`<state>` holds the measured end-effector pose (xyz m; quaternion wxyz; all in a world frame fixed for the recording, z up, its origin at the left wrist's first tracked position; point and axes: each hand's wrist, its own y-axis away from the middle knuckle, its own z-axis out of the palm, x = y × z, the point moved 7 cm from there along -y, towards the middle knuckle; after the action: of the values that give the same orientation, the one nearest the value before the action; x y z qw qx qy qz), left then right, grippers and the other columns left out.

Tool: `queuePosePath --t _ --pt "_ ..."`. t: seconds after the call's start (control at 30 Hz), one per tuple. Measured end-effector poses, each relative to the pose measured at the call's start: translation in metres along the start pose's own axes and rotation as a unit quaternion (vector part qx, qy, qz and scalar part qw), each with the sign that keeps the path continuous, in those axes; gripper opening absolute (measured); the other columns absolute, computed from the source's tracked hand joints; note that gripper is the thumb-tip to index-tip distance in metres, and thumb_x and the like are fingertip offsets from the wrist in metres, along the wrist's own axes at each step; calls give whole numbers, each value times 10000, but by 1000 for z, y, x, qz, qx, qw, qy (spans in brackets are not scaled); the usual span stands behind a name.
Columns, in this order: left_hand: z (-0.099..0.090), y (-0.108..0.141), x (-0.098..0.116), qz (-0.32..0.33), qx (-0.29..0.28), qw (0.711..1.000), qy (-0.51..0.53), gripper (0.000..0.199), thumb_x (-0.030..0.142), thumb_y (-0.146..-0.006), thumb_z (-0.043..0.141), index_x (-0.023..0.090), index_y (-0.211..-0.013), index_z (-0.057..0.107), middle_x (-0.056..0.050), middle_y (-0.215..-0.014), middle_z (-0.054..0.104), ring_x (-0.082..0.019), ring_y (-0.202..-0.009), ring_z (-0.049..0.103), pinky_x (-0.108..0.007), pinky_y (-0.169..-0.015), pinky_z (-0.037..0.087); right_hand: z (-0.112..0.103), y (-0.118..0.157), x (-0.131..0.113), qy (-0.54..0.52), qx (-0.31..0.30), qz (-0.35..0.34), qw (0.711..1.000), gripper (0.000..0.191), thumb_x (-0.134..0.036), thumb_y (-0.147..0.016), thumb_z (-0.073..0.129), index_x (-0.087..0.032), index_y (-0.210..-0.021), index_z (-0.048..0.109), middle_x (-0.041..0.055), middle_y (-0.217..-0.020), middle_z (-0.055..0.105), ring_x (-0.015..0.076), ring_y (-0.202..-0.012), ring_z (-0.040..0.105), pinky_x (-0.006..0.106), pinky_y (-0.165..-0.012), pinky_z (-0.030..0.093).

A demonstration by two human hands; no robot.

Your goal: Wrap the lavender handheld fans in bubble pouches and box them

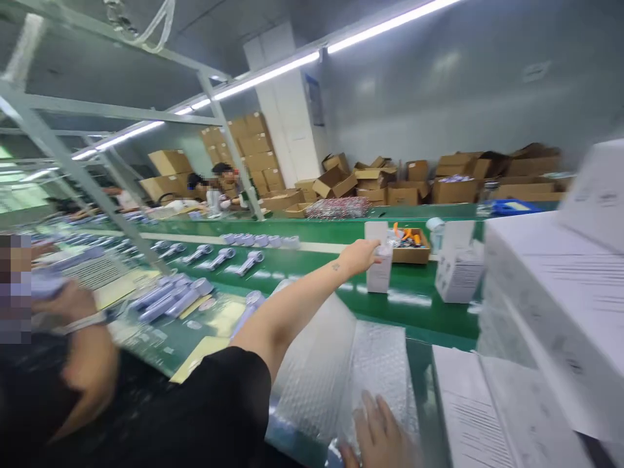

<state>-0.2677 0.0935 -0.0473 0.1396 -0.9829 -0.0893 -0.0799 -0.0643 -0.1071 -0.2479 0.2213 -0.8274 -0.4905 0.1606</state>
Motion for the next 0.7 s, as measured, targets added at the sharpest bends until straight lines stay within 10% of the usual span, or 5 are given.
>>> queuePosePath --t 0.2,0.33,0.47,0.57,0.7 --pt "-113 125 -163 -327 32 942 -71 324 344 -898 382 189 -1093 588 -129 -1209 589 -242 -1170 510 -331 -943 394 9 -8 4 -27 9 -47 998 483 -552 -787 523 -178 -1036 701 140 -1181 639 380 -1032 602 447 -650 542" --pt "-91 259 -228 -461 -20 887 -22 301 316 -712 638 116 -937 659 -188 -1032 667 -290 -1022 609 -309 -825 465 16 -3 12 -72 17 -37 997 491 -608 -748 526 -232 -1010 701 117 -1137 665 396 -1008 611 496 -606 538" --pt "-42 325 -239 -500 -2 863 76 236 321 -662 655 108 -763 667 -179 -864 693 -302 -914 645 -292 -713 482 -22 -5 10 -163 48 10 985 476 -587 -787 483 -194 -954 695 146 -1135 656 422 -1087 556 564 -720 504" --pt "-48 334 -237 -489 61 856 157 229 328 -721 591 104 -701 637 -141 -687 661 -285 -819 646 -294 -634 465 -59 -5 7 -294 42 87 951 376 -525 -777 549 -206 -911 697 126 -1110 666 358 -1081 574 520 -886 457" --pt "-67 311 -190 -394 123 854 317 323 402 -834 457 123 -753 599 -51 -588 590 -185 -643 596 -266 -539 426 -65 10 1 -521 -102 313 787 349 -519 -744 629 -217 -910 683 83 -957 700 271 -894 652 377 -769 517"
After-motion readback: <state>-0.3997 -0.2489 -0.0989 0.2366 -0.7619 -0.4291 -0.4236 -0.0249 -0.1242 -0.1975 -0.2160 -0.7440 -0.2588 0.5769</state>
